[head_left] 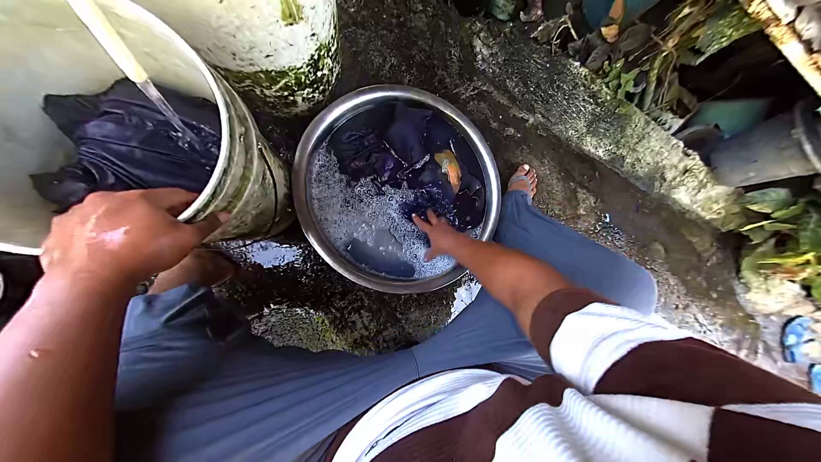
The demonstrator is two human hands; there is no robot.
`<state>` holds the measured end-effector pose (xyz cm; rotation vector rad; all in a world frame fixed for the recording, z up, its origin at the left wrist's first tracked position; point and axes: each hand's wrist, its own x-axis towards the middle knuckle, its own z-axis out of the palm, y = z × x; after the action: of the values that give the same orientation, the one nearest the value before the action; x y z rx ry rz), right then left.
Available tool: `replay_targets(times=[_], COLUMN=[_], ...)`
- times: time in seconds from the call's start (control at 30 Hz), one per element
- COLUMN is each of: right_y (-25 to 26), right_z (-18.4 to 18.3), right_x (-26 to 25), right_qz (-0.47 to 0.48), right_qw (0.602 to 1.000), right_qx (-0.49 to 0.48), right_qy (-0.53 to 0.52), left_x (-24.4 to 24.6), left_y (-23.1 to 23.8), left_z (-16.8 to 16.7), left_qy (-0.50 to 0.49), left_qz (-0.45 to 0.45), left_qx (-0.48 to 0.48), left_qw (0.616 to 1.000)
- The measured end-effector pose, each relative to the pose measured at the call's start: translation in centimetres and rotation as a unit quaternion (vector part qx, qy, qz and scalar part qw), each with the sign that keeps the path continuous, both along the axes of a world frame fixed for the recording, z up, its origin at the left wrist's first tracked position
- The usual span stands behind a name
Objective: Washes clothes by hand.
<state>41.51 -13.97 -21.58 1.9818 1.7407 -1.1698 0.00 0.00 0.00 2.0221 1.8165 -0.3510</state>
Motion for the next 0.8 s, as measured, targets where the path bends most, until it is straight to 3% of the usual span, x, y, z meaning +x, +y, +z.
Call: replay_targets(times=[0.1, 0.2, 0.33, 0.4, 0.47, 0.63, 0.8], right_y=[-1.7, -1.3, 2.3, 3.8, 4.6, 3.0, -0.1], right_z=[-2.2, -1.6, 2.3, 6.5, 13.1, 26.9, 30.1], right_x=[-3.2, -4.0, -3.3, -3.5, -3.6, -1.8, 0.4], right_qz=[-0.027, 0.068, 0.198, 0.253, 0.293, 0.362, 0.340], right_qw=[0.998, 0.991, 0.972, 0.961, 0.953, 0.932, 0.920], right_qx=[-0.046, -0.117, -0.117, -0.094, -0.067, 0.016, 0.196], right_qy=[-0.021, -0.012, 0.050, 0.063, 0.050, 0.013, 0.013], left_x=[-1.1, -4.3, -3.0, -1.7, -0.6, -0.3, -0.5], left_y=[0.5, 1.7, 1.5, 0.9, 0.3, 0.3, 0.6], left_z=[-1.5, -5.6, -3.6, -1.6, 0.0, 0.5, 0.3], left_qy=[-0.004, -0.002, 0.011, 0.020, 0.028, 0.035, 0.013], left_qz=[0.011, 0.000, -0.027, -0.035, -0.031, -0.040, -0.041], left_qx=[0.019, 0.056, 0.046, 0.029, 0.012, -0.004, -0.012], left_qw=[1.000, 0.998, 0.999, 0.999, 0.999, 0.999, 0.999])
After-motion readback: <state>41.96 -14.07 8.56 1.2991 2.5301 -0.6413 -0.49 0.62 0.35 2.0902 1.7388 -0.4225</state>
